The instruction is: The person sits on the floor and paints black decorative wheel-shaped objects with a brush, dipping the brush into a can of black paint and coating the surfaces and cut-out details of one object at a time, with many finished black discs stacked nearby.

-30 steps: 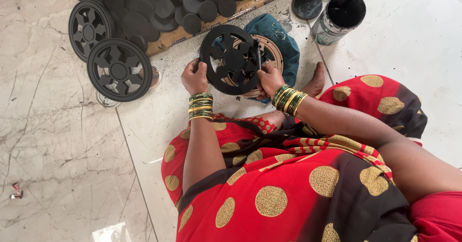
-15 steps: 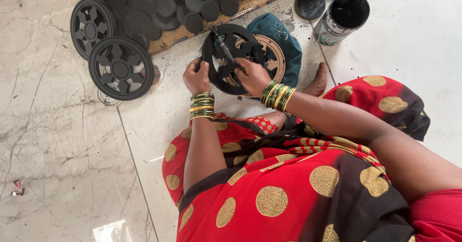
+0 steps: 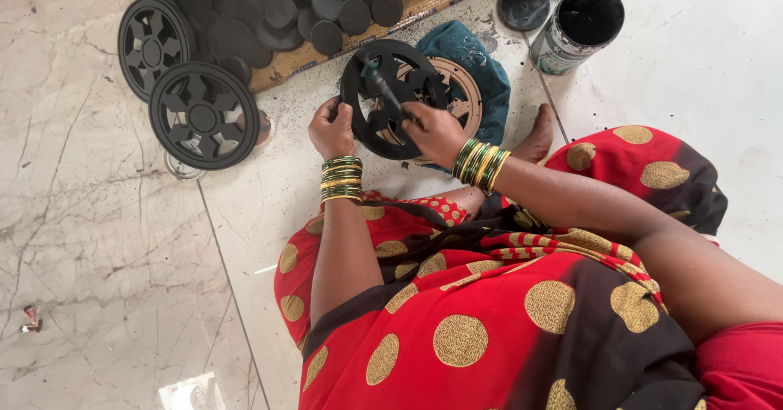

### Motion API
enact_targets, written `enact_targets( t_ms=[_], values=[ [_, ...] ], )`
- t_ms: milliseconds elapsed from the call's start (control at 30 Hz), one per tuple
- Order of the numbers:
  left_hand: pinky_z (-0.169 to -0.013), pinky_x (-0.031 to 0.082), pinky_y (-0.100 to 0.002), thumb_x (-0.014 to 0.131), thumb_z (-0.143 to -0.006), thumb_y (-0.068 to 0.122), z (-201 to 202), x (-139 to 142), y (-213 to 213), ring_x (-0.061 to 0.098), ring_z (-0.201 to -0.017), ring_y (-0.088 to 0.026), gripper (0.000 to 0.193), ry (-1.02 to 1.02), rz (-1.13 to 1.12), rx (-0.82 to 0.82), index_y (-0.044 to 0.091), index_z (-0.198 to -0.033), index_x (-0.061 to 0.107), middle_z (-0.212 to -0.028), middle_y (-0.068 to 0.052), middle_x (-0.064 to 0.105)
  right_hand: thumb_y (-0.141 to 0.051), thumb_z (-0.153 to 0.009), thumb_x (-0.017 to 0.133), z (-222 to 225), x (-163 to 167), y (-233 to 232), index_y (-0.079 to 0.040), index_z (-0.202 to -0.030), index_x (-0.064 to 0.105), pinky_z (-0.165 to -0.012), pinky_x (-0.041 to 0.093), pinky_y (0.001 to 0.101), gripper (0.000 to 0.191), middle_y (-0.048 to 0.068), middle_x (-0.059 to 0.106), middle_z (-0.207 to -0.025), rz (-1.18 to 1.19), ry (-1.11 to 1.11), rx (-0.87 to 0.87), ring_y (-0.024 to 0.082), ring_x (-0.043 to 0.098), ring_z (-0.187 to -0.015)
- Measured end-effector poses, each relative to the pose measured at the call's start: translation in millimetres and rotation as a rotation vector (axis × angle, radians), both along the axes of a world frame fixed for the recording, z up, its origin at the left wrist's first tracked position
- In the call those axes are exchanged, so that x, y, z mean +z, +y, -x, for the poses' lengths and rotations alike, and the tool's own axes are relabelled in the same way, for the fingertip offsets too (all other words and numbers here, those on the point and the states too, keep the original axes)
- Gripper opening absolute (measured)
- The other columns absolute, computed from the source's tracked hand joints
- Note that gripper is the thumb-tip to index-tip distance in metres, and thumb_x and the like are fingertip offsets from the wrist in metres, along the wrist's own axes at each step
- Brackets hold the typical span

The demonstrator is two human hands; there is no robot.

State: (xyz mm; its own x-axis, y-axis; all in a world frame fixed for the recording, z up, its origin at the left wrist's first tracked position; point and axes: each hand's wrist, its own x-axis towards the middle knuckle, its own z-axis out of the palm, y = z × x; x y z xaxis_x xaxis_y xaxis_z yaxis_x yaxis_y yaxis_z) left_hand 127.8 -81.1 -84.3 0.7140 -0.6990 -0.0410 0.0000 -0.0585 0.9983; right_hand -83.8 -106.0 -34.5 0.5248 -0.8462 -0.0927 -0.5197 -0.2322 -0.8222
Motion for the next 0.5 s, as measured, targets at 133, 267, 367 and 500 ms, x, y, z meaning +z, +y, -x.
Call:
enact_targets(
  t_ms=[133,267,367,500],
  values=[
    [-0.069,0.057,-0.027,0.075,-0.084,0.013,-1,1,0,0.067,-0.074,-0.010,0.033,-0.005,-0.011,0.004,-0.005,-0.112,0.075,-0.091,-0.010,0.078,-0.021,-0.099,0.061,-1,8,9,-0.006,-0.135,0.060,-0.056,0.051,0.0455,0.040,0.014,0.066,-0.062,0.223,0.102,0.097,0.030,0.064,-0.055],
    [-0.073,0.059,-0.027,0.076,-0.084,0.014,-1,1,0,0.070,-0.077,-0.011,0.033,-0.052,0.000,0.009,-0.005,-0.111,0.074,-0.094,-0.010,0.078,-0.022,-0.102,0.055,-1,1,-16,-0.007,-0.134,0.059,-0.058,0.056,0.0471,0.035,0.014,0.069,-0.072,0.059,0.230,-0.075,0.031,0.070,-0.060],
    [-0.072,0.058,-0.029,0.076,-0.083,0.014,-1,2,1,0.069,-0.076,-0.013,0.034,-0.063,-0.049,0.020,-0.005,-0.110,0.076,-0.093,-0.011,0.079,-0.021,-0.101,0.061,4,-3,-29,-0.004,-0.131,0.061,-0.064,0.057,0.0457,0.035,0.016,0.071,-0.074,0.207,0.141,-0.114,0.031,0.072,-0.066],
    [-0.072,0.059,-0.030,0.075,-0.083,0.015,-1,3,0,0.069,-0.076,-0.013,0.034,-0.024,-0.033,0.017,-0.005,-0.110,0.076,-0.093,-0.011,0.079,-0.021,-0.100,0.058,12,-2,-14,-0.004,-0.134,0.057,-0.063,0.057,0.0457,0.038,0.015,0.072,-0.073,0.179,0.116,0.058,0.031,0.072,-0.063]
  ],
)
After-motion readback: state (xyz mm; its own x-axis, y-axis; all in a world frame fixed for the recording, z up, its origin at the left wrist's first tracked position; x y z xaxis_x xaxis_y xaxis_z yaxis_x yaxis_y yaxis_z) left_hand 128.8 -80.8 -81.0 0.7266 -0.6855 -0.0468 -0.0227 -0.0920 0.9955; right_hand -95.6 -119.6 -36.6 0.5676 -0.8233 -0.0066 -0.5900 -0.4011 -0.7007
